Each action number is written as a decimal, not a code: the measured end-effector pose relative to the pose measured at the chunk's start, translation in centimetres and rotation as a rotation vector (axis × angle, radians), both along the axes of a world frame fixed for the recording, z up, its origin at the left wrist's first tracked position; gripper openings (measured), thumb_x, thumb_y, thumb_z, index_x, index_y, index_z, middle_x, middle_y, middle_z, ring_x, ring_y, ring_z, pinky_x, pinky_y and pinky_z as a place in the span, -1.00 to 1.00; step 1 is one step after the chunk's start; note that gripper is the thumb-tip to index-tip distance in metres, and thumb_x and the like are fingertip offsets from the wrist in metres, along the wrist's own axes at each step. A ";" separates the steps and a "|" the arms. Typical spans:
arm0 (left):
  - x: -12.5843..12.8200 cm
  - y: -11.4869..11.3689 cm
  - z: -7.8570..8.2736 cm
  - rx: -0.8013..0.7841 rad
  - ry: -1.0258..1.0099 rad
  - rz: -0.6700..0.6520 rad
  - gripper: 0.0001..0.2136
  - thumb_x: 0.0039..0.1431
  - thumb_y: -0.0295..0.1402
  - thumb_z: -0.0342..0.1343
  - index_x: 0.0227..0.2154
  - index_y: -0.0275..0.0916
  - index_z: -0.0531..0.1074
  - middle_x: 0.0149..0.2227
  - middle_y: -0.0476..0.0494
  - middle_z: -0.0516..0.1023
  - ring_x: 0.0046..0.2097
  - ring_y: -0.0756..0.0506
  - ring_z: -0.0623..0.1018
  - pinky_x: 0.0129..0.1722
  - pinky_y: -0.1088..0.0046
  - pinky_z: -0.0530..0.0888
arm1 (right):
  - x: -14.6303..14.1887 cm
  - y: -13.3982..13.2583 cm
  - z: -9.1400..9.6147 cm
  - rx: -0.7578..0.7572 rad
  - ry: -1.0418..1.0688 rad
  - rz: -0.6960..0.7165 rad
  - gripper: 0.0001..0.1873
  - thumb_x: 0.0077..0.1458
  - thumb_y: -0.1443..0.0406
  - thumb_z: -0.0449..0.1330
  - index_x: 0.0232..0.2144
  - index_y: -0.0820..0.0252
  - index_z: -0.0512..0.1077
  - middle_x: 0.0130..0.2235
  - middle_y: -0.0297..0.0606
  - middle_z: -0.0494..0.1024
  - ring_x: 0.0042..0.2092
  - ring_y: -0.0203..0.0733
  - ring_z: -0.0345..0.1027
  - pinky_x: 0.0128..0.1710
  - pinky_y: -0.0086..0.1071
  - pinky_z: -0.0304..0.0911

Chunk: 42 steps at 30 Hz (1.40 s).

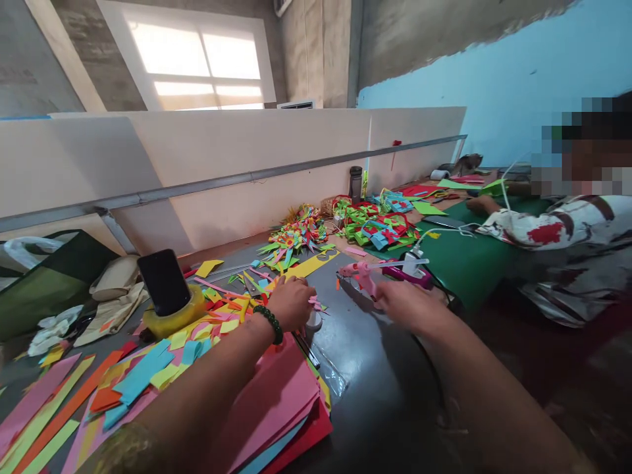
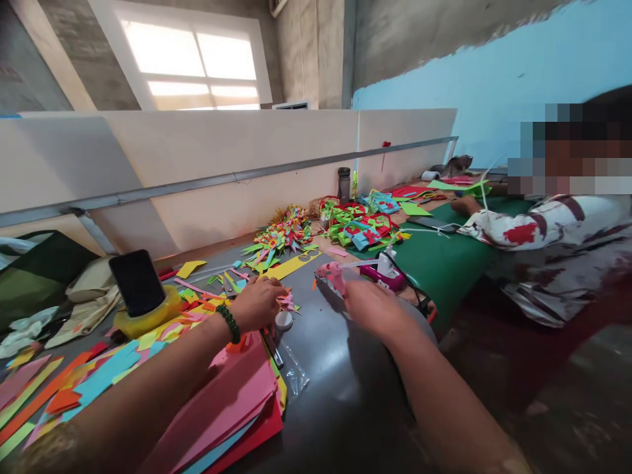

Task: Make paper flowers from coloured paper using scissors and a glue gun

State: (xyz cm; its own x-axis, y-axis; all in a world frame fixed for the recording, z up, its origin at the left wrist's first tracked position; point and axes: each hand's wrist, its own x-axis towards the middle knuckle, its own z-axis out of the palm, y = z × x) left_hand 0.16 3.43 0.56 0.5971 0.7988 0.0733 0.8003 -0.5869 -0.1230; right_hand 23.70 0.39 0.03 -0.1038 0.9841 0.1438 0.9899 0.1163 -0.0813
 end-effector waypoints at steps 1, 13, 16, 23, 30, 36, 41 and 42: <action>0.5 0.2 -0.5 -0.013 -0.010 -0.021 -0.72 0.24 -0.28 0.07 -0.04 -0.27 0.37 0.00 -0.20 0.43 -0.02 -0.16 0.47 -0.05 0.11 0.44 | 0.6 0.0 -0.1 0.014 0.018 -0.061 -0.74 0.11 0.20 0.10 -0.36 0.27 0.50 -0.30 0.04 0.55 -0.28 0.11 0.46 -0.38 -0.24 0.22; 4.2 3.6 -2.4 -0.121 -0.103 0.132 -0.70 0.24 -0.27 0.07 -0.01 -0.27 0.35 -0.01 -0.20 0.42 -0.08 -0.14 0.49 -0.12 0.17 0.48 | 2.8 2.4 -1.1 0.119 0.225 -0.083 -0.63 0.13 0.06 0.02 -0.55 0.18 0.34 -0.53 -0.29 0.43 -0.48 -0.23 0.26 -0.50 -0.41 -0.02; 5.1 5.7 -2.8 -0.161 -0.142 0.129 -0.70 0.24 -0.27 0.07 -0.01 -0.26 0.35 0.00 -0.20 0.42 -0.07 -0.14 0.49 -0.12 0.18 0.48 | 4.4 1.4 -0.5 0.129 0.246 -0.110 -0.58 0.12 0.01 0.01 -0.60 0.15 0.28 -0.58 -0.32 0.37 -0.50 -0.24 0.21 -0.51 -0.40 -0.04; 8.3 10.0 -3.1 -0.276 -0.207 0.057 -0.70 0.24 -0.27 0.06 -0.01 -0.26 0.34 0.00 -0.20 0.42 -0.07 -0.14 0.48 -0.11 0.17 0.48 | 6.1 -0.5 -0.7 0.131 0.300 -0.202 -0.54 0.07 -0.08 0.03 -0.57 0.15 0.28 -0.60 -0.34 0.33 -0.52 -0.23 0.21 -0.53 -0.40 -0.04; 9.3 12.5 -3.7 -0.424 -0.274 0.043 -0.71 0.24 -0.27 0.07 -0.01 -0.25 0.35 0.00 -0.20 0.41 -0.06 -0.14 0.48 -0.11 0.19 0.48 | 7.3 -0.7 -1.8 0.181 0.355 -0.225 -0.49 0.01 -0.13 0.04 -0.62 0.16 0.25 -0.60 -0.34 0.33 -0.52 -0.25 0.18 -0.53 -0.40 -0.02; 7.6 12.9 -4.0 -0.538 -0.444 0.063 -0.70 0.24 -0.27 0.07 -0.01 -0.27 0.34 0.00 -0.20 0.42 -0.08 -0.14 0.49 -0.13 0.18 0.49 | 7.0 -0.7 -1.4 0.177 0.361 -0.207 -0.50 -0.01 -0.14 0.03 -0.60 0.15 0.27 -0.60 -0.34 0.32 -0.53 -0.23 0.18 -0.54 -0.39 -0.02; 6.1 11.5 -4.0 -0.563 -0.587 0.036 -0.69 0.24 -0.28 0.07 0.01 -0.27 0.33 0.00 -0.20 0.42 -0.08 -0.14 0.49 -0.12 0.18 0.48 | 6.1 -1.2 -0.4 0.173 0.374 -0.219 -0.53 -0.01 -0.11 0.04 -0.60 0.15 0.29 -0.62 -0.33 0.33 -0.55 -0.23 0.19 -0.54 -0.38 0.00; 6.2 11.2 -4.1 -0.560 -0.610 0.029 -0.69 0.24 -0.28 0.07 0.01 -0.26 0.33 0.00 -0.20 0.42 -0.08 -0.14 0.49 -0.12 0.18 0.48 | 5.9 -1.3 -0.3 0.174 0.376 -0.213 -0.53 -0.01 -0.11 0.04 -0.60 0.15 0.29 -0.62 -0.33 0.33 -0.55 -0.23 0.19 -0.54 -0.38 0.00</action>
State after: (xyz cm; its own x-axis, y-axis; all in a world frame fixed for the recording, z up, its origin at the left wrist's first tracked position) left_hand 6.41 14.59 -3.51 0.5603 0.8276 -0.0356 0.6471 -0.4104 0.6424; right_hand 29.58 -0.88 -0.26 0.1890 0.9357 0.2978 0.8987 -0.0426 -0.4366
